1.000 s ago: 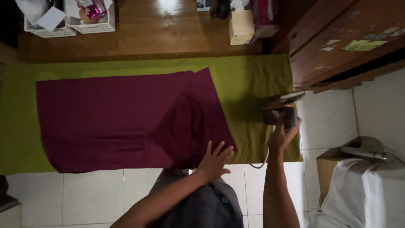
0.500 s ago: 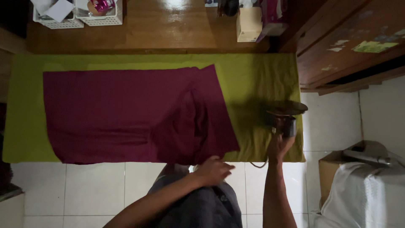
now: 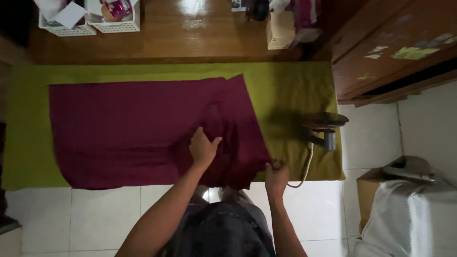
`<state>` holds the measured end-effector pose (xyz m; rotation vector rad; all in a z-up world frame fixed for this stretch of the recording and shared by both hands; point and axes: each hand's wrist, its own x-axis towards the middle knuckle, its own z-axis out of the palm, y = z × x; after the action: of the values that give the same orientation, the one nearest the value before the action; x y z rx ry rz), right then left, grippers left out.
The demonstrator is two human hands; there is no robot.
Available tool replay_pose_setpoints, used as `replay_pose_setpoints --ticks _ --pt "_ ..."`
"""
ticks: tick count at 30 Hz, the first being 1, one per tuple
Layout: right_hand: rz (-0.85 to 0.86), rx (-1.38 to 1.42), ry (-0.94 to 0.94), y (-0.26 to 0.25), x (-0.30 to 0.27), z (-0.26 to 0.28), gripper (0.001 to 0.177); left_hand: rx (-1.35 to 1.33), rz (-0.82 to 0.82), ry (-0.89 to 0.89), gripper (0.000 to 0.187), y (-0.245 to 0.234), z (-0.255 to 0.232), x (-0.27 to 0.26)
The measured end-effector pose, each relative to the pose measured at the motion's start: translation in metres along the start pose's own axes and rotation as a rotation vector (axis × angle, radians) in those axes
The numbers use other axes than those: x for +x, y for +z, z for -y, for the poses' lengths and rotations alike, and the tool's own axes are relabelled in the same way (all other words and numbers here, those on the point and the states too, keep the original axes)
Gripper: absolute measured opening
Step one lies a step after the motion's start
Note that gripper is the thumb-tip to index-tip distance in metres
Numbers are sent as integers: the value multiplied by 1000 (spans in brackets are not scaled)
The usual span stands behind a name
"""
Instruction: The person irons a maroon garment on a green-covered table. They repeatedly smooth the fabric with their hands, reposition the garment, and use an iron to press different sections. The garment is flipped and adjusted multiple times throughout the process.
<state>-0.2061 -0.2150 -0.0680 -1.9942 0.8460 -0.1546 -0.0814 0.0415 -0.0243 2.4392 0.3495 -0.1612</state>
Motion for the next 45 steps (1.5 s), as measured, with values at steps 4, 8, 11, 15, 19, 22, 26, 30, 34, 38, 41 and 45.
replay_pose_setpoints --ticks 4,8,11,15,19,22,26,30,34,38,41,45 --pt "22 -245 1 14 0 11 42 -135 168 -88 45 -5 12 18" --pt "45 126 38 17 10 8 33 -265 232 -115 32 -32 23 21" --pt "78 520 230 12 3 14 31 -445 244 58 29 -48 44 24" --pt "3 455 64 11 -16 21 24 -448 216 163 29 -61 68 13" --pt "-96 280 -168 13 -36 43 22 -360 315 81 28 -85 68 2" --pt "-166 189 -372 7 -59 88 21 -411 363 90 24 -105 66 0" --pt "-128 307 -199 2 -84 144 22 -382 256 274 24 -124 65 16" --pt "-166 90 -486 -14 -100 173 19 -338 264 507 27 -157 50 40" --pt "-62 102 -401 -38 -131 223 18 -174 484 746 70 -224 6 51" --pt "157 112 -440 -58 -160 298 19 -69 625 1328 119 -281 -68 34" --pt "207 29 -420 -70 -175 354 24 -119 801 1484 111 -316 -102 10" --pt "178 -74 -466 -95 -188 419 28 -21 1062 1205 56 -376 -125 -4"
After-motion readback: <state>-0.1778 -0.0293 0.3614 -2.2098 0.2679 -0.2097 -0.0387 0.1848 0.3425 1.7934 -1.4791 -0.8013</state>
